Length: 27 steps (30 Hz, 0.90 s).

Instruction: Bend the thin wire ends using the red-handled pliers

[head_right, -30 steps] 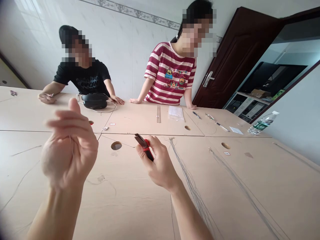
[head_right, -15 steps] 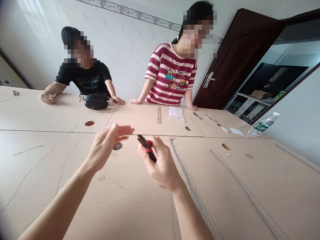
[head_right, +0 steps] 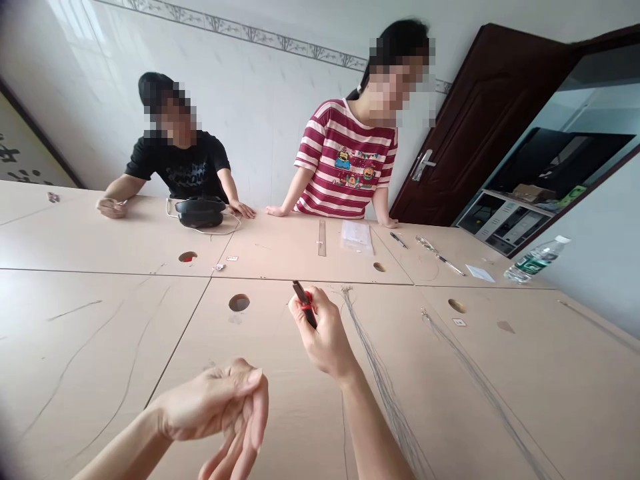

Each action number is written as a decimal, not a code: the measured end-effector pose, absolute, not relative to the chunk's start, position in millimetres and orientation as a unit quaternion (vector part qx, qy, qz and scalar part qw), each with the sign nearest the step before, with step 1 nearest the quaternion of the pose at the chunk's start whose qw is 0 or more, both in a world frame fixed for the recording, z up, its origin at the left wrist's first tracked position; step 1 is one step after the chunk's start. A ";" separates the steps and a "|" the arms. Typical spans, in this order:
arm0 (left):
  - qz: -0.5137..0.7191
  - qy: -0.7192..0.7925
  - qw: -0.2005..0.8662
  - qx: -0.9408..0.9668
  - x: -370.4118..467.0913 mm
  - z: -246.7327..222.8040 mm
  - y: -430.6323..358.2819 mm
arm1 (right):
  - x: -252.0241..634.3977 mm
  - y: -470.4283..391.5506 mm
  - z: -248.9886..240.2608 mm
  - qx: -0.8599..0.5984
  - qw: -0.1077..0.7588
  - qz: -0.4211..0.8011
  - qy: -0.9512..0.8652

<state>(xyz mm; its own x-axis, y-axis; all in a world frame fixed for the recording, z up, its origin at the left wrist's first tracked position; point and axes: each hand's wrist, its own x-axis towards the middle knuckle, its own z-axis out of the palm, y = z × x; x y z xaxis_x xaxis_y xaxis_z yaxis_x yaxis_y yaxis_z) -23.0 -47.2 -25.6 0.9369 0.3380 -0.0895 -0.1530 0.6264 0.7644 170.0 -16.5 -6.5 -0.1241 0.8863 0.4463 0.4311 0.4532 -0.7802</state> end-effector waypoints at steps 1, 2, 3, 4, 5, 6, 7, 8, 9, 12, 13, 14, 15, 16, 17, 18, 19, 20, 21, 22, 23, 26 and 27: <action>0.145 0.103 0.908 0.379 -19.6 -28.8 -50.7 | 169.4 -14.3 -9.3 -0.466 0.470 0.251 -0.707; 0.162 0.098 0.918 0.347 -16.7 -31.2 -54.0 | 168.4 -12.6 -11.6 -0.467 0.469 0.258 -0.704; 0.185 0.096 0.925 0.317 -14.5 -32.4 -57.0 | 166.8 -11.2 -13.4 -0.467 0.469 0.263 -0.702; 0.206 0.093 0.929 0.294 -13.4 -32.1 -59.3 | 164.7 -10.2 -14.7 -0.466 0.472 0.268 -0.699; 0.226 0.086 0.929 0.281 -13.6 -29.8 -60.7 | 162.0 -9.6 -15.6 -0.464 0.474 0.274 -0.696; 0.247 0.079 0.925 0.277 -15.2 -25.7 -61.1 | 159.0 -9.2 -16.3 -0.461 0.477 0.281 -0.693; 0.268 0.069 0.920 0.278 -18.0 -19.7 -60.4 | 155.6 -9.1 -16.9 -0.458 0.480 0.289 -0.690; 0.293 0.059 0.912 0.281 -21.7 -12.2 -58.6 | 152.0 -9.2 -17.7 -0.456 0.480 0.298 -0.688; 0.327 0.049 0.901 0.280 -25.9 -3.6 -55.7 | 148.5 -9.5 -18.5 -0.454 0.479 0.306 -0.686; 0.461 0.035 0.849 0.257 -37.3 23.0 -41.4 | 139.1 -11.5 -21.9 -0.447 0.467 0.324 -0.691; 0.512 0.038 0.821 0.249 -39.8 29.8 -35.3 | 136.6 -12.4 -22.9 -0.445 0.461 0.325 -0.695; 0.560 0.047 0.790 0.243 -41.5 34.7 -29.1 | 134.5 -13.3 -23.7 -0.445 0.456 0.324 -0.699; 0.609 0.058 0.754 0.237 -42.7 37.5 -23.0 | 132.6 -14.2 -24.2 -0.447 0.452 0.321 -0.702; 0.647 0.071 0.722 0.234 -43.6 38.1 -17.4 | 131.0 -14.9 -24.4 -0.450 0.449 0.318 -0.703; 0.675 0.083 0.696 0.231 -44.4 36.9 -12.7 | 129.5 -15.4 -24.3 -0.452 0.446 0.315 -0.705; 0.692 0.091 0.679 0.228 -45.4 34.3 -9.1 | 128.1 -15.7 -24.2 -0.454 0.446 0.312 -0.705; 0.699 0.095 0.672 0.224 -46.6 31.0 -6.5 | 126.7 -15.5 -24.0 -0.454 0.445 0.308 -0.707; 0.699 0.093 0.674 0.220 -48.2 27.5 -5.1 | 125.3 -15.0 -23.9 -0.453 0.444 0.303 -0.711; 0.695 0.087 0.681 0.214 -50.0 24.2 -4.5 | 124.0 -14.1 -24.1 -0.451 0.444 0.296 -0.715; 0.685 0.080 0.693 0.208 -52.1 21.6 -4.7 | 122.7 -12.9 -24.5 -0.450 0.445 0.289 -0.718; 0.672 0.073 0.708 0.203 -54.3 19.8 -5.4 | 121.7 -11.5 -25.2 -0.451 0.446 0.284 -0.719; 0.640 0.065 0.740 0.197 -61.9 19.3 -8.6 | 120.6 -7.1 -28.2 -0.459 0.453 0.277 -0.712; 0.642 0.066 0.738 0.196 -64.7 20.5 -9.8 | 121.0 -6.0 -29.3 -0.462 0.456 0.277 -0.708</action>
